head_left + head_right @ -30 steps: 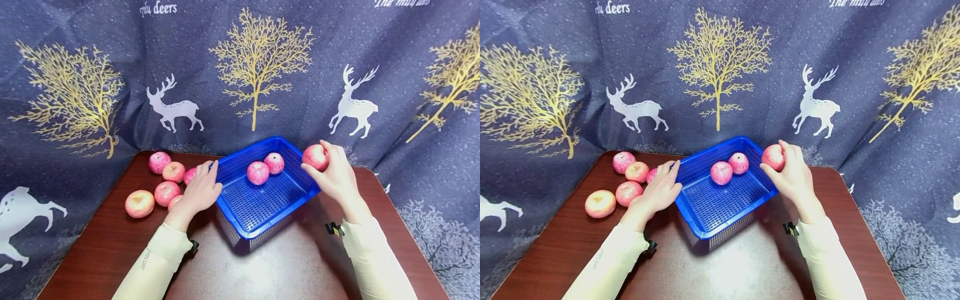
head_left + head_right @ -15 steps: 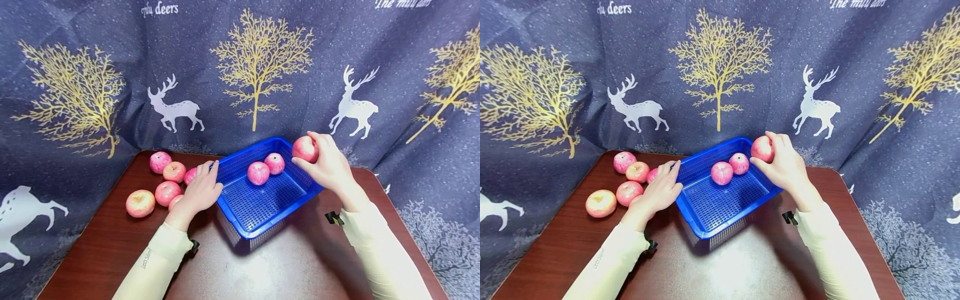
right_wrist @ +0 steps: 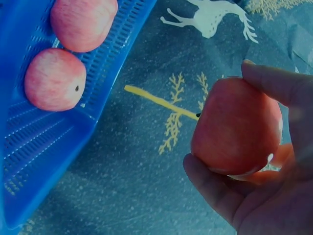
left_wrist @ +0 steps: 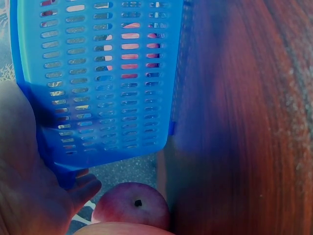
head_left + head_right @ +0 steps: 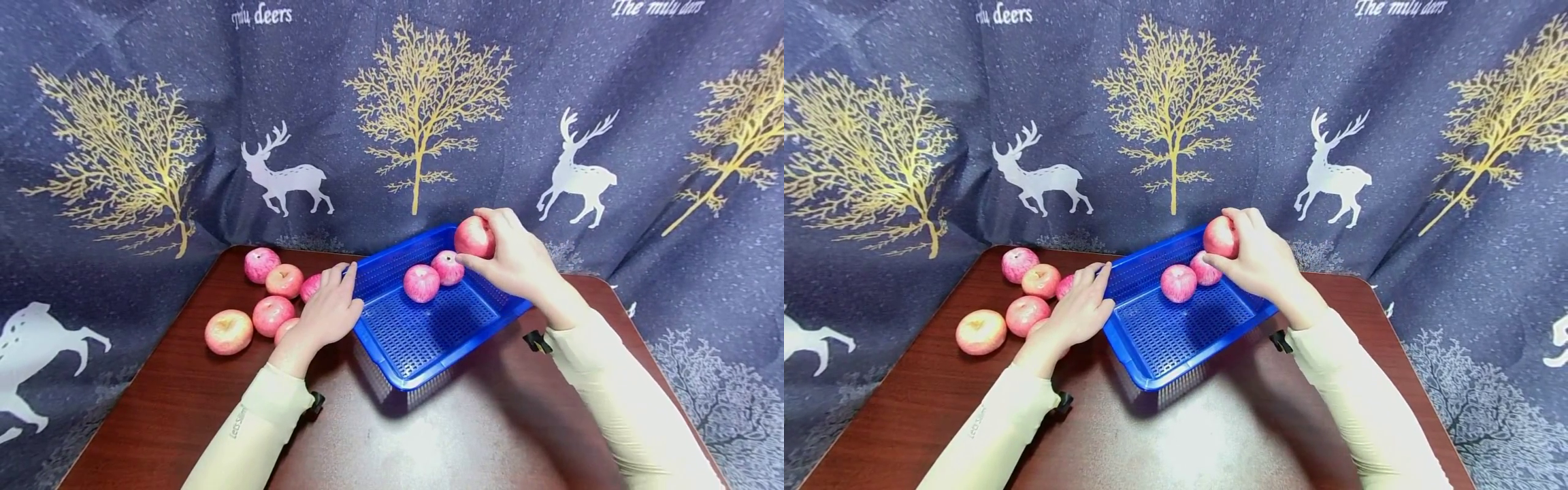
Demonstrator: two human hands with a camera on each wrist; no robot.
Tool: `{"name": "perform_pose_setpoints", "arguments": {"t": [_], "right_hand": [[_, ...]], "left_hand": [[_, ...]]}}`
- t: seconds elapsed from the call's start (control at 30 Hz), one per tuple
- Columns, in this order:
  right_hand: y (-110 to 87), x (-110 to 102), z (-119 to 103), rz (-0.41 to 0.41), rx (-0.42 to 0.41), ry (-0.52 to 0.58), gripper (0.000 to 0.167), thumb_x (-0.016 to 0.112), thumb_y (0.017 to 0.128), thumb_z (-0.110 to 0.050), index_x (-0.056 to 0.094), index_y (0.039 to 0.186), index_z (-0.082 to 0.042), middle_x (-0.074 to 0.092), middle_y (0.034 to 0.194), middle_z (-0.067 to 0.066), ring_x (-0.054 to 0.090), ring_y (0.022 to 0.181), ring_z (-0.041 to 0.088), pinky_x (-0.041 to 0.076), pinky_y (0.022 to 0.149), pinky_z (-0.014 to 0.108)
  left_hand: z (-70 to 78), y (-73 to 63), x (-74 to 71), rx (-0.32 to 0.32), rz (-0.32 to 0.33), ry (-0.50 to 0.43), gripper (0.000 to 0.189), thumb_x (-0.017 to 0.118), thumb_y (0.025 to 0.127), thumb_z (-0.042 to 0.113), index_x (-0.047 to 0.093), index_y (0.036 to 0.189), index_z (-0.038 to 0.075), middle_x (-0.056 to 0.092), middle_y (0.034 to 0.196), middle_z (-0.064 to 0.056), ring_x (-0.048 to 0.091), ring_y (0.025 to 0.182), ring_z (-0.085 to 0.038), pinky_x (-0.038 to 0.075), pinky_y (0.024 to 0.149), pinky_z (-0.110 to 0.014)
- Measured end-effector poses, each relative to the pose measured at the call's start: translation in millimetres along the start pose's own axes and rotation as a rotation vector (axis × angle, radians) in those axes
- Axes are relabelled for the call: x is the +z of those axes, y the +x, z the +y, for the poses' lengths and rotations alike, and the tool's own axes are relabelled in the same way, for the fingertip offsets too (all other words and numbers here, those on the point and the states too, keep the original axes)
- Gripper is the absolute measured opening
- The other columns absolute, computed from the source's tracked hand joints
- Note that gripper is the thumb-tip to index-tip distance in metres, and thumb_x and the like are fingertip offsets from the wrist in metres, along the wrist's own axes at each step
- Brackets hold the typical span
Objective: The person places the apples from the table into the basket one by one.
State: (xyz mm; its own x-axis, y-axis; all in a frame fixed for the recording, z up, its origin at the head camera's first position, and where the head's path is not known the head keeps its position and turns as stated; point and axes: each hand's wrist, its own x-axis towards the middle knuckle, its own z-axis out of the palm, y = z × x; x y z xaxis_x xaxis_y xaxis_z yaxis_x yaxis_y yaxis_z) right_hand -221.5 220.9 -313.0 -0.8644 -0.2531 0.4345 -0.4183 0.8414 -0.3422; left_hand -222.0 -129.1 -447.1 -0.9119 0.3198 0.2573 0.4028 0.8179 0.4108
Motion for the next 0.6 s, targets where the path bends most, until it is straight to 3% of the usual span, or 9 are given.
{"name": "perform_pose_setpoints", "arguments": {"t": [0.13,0.6], "right_hand": [[7.0,4,-8,-0.017,-0.026,-0.004,0.079,0.093,0.09,-0.044,0.058,0.152,-0.01,0.061,0.137,0.016,0.07,0.115,0.04,0.057,0.093,0.063],[31.2,24,-25,-0.131,-0.091,-0.021,0.081,0.091,0.089,-0.042,0.056,0.154,-0.01,0.061,0.143,0.013,0.071,0.113,0.039,0.057,0.096,0.059]], "left_hand": [[-0.4,0.2,-0.3,0.001,0.001,0.0,0.075,0.055,0.102,0.021,0.036,0.169,-0.008,0.037,0.169,-0.029,0.037,0.153,-0.046,0.04,0.123,-0.059],[0.1,-1.4,0.4,-0.006,-0.005,-0.008,0.077,0.055,0.102,0.022,0.034,0.17,-0.007,0.036,0.17,-0.028,0.035,0.154,-0.045,0.037,0.125,-0.059]]}}
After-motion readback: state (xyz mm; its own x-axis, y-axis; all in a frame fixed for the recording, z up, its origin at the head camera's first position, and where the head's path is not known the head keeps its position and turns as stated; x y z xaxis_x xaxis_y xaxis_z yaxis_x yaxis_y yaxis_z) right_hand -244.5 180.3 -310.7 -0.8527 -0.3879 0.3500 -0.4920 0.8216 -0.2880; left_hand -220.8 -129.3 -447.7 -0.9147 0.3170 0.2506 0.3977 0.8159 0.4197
